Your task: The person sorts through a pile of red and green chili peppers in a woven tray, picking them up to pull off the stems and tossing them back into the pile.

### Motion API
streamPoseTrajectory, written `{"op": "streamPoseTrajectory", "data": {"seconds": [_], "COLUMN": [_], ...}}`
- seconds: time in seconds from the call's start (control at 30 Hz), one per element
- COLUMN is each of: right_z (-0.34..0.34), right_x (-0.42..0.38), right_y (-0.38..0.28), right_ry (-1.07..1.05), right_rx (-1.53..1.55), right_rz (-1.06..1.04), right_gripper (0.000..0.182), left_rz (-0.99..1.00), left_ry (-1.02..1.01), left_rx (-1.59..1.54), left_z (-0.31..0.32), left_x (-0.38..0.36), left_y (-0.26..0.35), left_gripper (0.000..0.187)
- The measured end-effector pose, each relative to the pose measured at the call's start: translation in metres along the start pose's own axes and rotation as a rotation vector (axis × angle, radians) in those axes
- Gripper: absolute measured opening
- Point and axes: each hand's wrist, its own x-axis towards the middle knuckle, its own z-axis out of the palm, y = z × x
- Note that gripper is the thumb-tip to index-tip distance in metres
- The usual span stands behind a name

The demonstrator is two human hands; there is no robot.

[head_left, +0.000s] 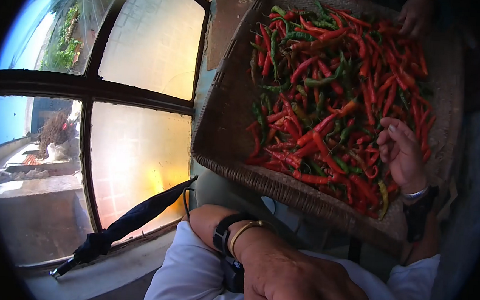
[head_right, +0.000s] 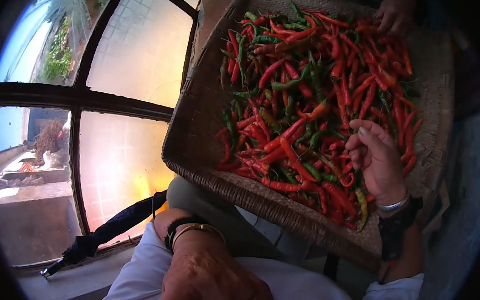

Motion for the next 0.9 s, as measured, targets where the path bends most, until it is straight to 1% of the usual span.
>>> {"op": "streamPoseTrajectory", "data": {"seconds": [0.13,0.17,0.23,0.3,0.33,0.37,0.43,0.5,0.53,0.77,0.9], "right_z": [0.001,0.002,0.002,0.002,0.003,0.004,0.003,0.003,0.002,0.005,0.009], "right_x": [-0.001,-0.002,-0.002,-0.002,-0.003,-0.004,-0.004,-0.003,-0.003,-0.005,-0.01], "right_y": [-0.002,-0.001,-0.003,-0.004,-0.004,-0.005,-0.003,-0.001,0.0,-0.001,-0.007], "right_ry": [-0.003,0.0,0.002,-0.012,-0.016,-0.02,-0.022,-0.025,-0.024,-0.041,-0.068], "right_rx": [-0.005,-0.005,0.006,0.008,0.007,0.005,0.002,0.0,-0.003,0.002,0.011], "right_rz": [0.006,0.006,0.009,0.007,0.014,0.021,0.03,0.044,0.04,0.048,0.043], "right_gripper": [0.023,0.023,0.022,0.022,0.022,0.022,0.022,0.022,0.022,0.023,0.022], "left_rz": [-0.097,-0.098,-0.266,-0.226,-0.289,-0.352,-0.328,-0.319,-0.34,-0.358,-0.334], "left_ry": [0.045,0.045,-0.377,-0.066,0.168,0.403,0.526,0.566,0.639,0.713,0.7], "left_rx": [-0.03,-0.033,0.184,0.235,0.298,0.358,0.22,0.202,0.271,0.26,0.292], "left_z": [0.001,-0.008,-0.04,-0.053,-0.061,-0.071,-0.101,-0.113,-0.114,-0.131,-0.131], "left_x": [-0.002,-0.001,0.009,0.005,0.004,0.003,-0.005,-0.008,-0.009,-0.016,-0.013], "left_y": [0.006,0.012,0.03,0.031,0.037,0.044,0.053,0.059,0.061,0.068,0.069], "left_gripper": [0.023,0.023,0.018,0.005,0.005,0.009,0.012,0.013,0.015,0.013,0.008]}}
